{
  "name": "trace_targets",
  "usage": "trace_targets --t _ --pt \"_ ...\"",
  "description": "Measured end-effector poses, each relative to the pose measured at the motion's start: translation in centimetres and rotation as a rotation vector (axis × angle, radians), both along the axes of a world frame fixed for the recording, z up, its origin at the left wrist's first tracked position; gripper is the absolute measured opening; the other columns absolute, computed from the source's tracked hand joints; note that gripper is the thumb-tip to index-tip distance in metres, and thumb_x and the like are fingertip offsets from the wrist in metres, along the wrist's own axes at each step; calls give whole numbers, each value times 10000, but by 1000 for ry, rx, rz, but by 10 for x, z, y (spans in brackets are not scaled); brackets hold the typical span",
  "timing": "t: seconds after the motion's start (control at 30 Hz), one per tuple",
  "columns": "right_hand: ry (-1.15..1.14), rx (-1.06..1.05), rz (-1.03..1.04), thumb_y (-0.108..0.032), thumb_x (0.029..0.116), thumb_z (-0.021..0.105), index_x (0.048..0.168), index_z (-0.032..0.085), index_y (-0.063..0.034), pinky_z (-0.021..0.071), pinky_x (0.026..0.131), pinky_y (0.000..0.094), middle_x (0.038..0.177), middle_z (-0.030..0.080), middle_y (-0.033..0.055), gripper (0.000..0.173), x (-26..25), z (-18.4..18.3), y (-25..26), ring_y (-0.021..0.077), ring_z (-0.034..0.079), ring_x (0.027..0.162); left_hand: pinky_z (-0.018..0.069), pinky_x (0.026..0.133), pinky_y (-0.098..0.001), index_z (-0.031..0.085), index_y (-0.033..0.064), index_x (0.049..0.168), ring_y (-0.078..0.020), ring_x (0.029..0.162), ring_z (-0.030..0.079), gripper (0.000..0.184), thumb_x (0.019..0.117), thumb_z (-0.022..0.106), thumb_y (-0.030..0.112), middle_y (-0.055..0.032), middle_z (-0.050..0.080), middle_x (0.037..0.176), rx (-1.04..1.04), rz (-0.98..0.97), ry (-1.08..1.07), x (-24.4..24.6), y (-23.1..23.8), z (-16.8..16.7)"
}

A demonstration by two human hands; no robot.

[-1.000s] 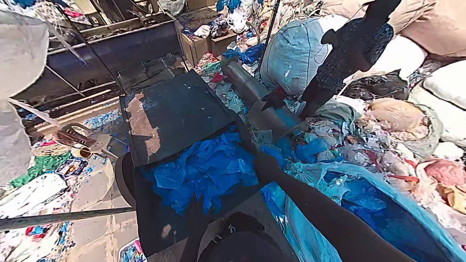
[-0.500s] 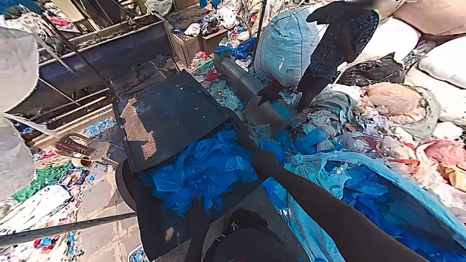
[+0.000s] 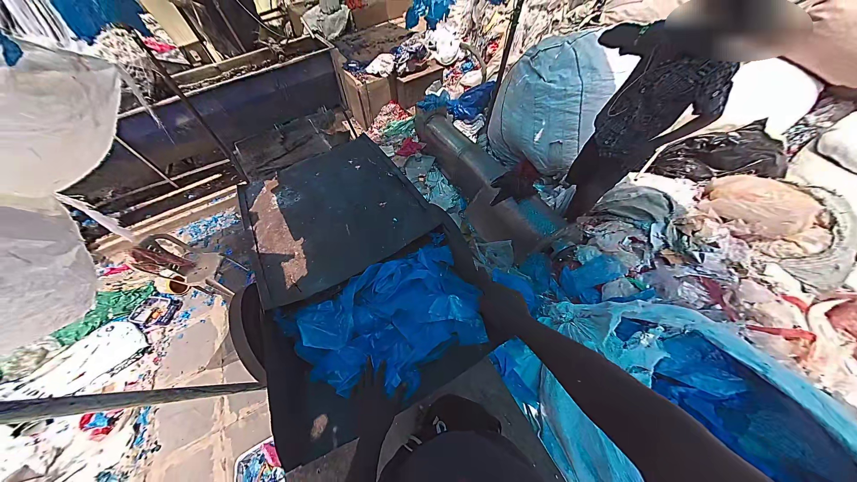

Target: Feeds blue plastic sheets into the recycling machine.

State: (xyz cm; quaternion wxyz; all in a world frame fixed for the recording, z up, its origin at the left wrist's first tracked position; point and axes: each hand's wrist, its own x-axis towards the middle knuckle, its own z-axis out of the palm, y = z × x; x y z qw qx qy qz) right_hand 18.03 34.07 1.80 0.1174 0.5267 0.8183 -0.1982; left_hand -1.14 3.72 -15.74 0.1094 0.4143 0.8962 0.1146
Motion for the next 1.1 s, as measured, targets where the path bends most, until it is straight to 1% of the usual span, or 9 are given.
trace_targets --t 0.13,0.27,0.5,0.6,0.7,0.83,0.9,1.0,1.1 --pt "-6 3 -6 -298 1064 492 1666 60 -179 516 907 629 1333 599 279 751 0 1 -1 472 641 1150 297 1173 -587 513 257 1526 -325 1496 384 794 887 565 726 -82 311 1680 -17 -4 -78 4 0 22" --pt "-7 -3 -5 -316 1070 483 1667 70 -171 503 937 643 1352 595 278 741 -1 0 -2 469 626 1188 288 1181 -578 508 275 1528 -319 1505 367 785 889 560 728 -80 311 1680 -30 2 -93 4 -1 28" --pt "9 -22 -5 -334 1072 489 1543 386 -73 497 956 642 1330 613 273 549 0 -2 -2 464 615 1215 307 1170 -579 507 275 1529 -312 1500 375 810 877 548 754 -73 309 1681 -33 12 -92 2 -2 24" --pt "7 -35 3 -362 1074 476 1496 452 -63 485 976 637 1339 610 265 518 1 -6 0 449 603 1239 311 1166 -580 517 278 1522 -312 1498 379 803 875 553 751 -72 325 1675 -6 12 -90 1 -3 22" --pt "1 -36 4 -339 1069 481 1505 436 -55 488 969 638 1333 608 275 522 2 -4 -1 451 605 1234 311 1167 -576 527 258 1517 -320 1499 377 783 889 560 725 -82 330 1672 -2 7 -103 3 -4 30" --pt "9 -26 10 -351 1072 474 1448 514 -37 482 978 639 1339 610 276 492 2 -2 -5 450 598 1249 281 1188 -566 482 275 1546 -300 1524 333 807 891 538 744 -61 285 1692 -46 8 -133 2 -5 33" --pt "22 -2 19 -354 1067 490 1473 484 -45 487 962 648 1311 624 282 510 3 -4 -7 458 614 1221 276 1193 -561 471 285 1551 -289 1532 318 794 898 543 731 -55 271 1698 -53 8 -147 2 -6 35" --pt "37 13 19 -327 1059 510 1624 231 -104 497 958 640 1301 628 277 668 3 -8 -6 467 624 1196 241 1211 -570 442 311 1565 -283 1546 289 778 909 535 719 -36 222 1714 -67 16 -176 2 -8 35" --pt "40 33 13 -328 1052 518 1611 252 -121 503 936 651 1275 642 277 653 2 -14 -4 472 637 1169 248 1211 -569 434 328 1567 -278 1548 284 779 909 525 734 -36 221 1715 -79 20 -183 1 -8 37"
